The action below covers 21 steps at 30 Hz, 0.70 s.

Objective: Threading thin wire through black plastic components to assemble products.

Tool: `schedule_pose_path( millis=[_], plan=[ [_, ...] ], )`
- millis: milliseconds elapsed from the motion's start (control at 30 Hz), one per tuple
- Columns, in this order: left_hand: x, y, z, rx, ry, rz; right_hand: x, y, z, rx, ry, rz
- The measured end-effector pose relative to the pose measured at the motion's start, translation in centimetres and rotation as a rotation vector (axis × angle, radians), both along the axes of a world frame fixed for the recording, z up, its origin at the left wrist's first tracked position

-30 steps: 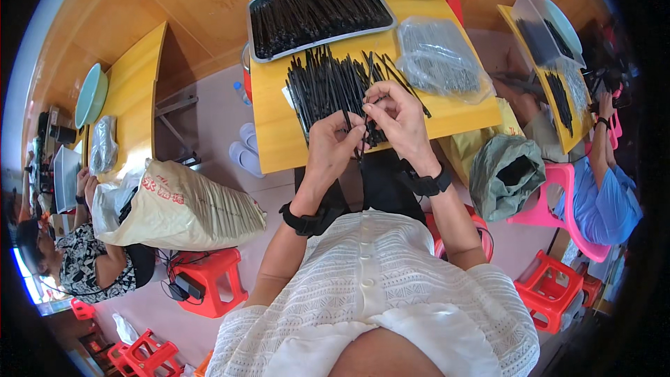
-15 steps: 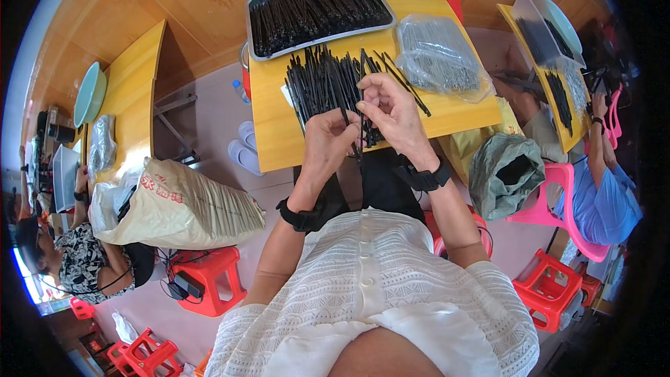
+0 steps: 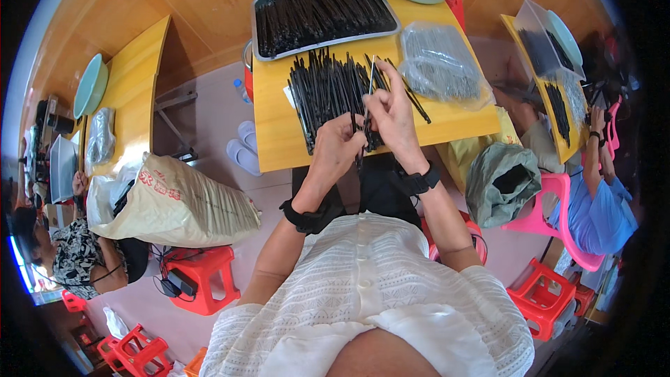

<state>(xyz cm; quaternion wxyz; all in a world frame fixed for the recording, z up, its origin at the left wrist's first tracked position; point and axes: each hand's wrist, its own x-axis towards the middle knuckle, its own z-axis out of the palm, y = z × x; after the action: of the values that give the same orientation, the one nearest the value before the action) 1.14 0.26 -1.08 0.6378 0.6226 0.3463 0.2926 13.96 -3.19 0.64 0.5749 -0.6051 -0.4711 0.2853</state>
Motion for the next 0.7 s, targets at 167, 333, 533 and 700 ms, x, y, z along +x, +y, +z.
schedule_pose_path(
  millis=[167, 333, 533, 700],
  plan=[
    [-0.9, 0.7, 0.4, -0.277, -0.141, -0.021, 0.0, 0.0, 0.3, -0.002, 0.334, -0.006],
    [-2.9, 3.6, 1.7, -0.257, -0.146, 0.121, 2.8, -1.5, -1.6, -0.023, 0.254, -0.195],
    [-5.4, 12.6, 0.3, 0.027, -0.04, 0.331, 7.4, -5.6, -5.3, -0.049, -0.087, -0.449],
    [-5.0, 20.7, -1.0, 0.069, 0.146, 0.46, 7.1, -7.0, -6.5, -0.1, -0.314, -0.553]
  ],
)
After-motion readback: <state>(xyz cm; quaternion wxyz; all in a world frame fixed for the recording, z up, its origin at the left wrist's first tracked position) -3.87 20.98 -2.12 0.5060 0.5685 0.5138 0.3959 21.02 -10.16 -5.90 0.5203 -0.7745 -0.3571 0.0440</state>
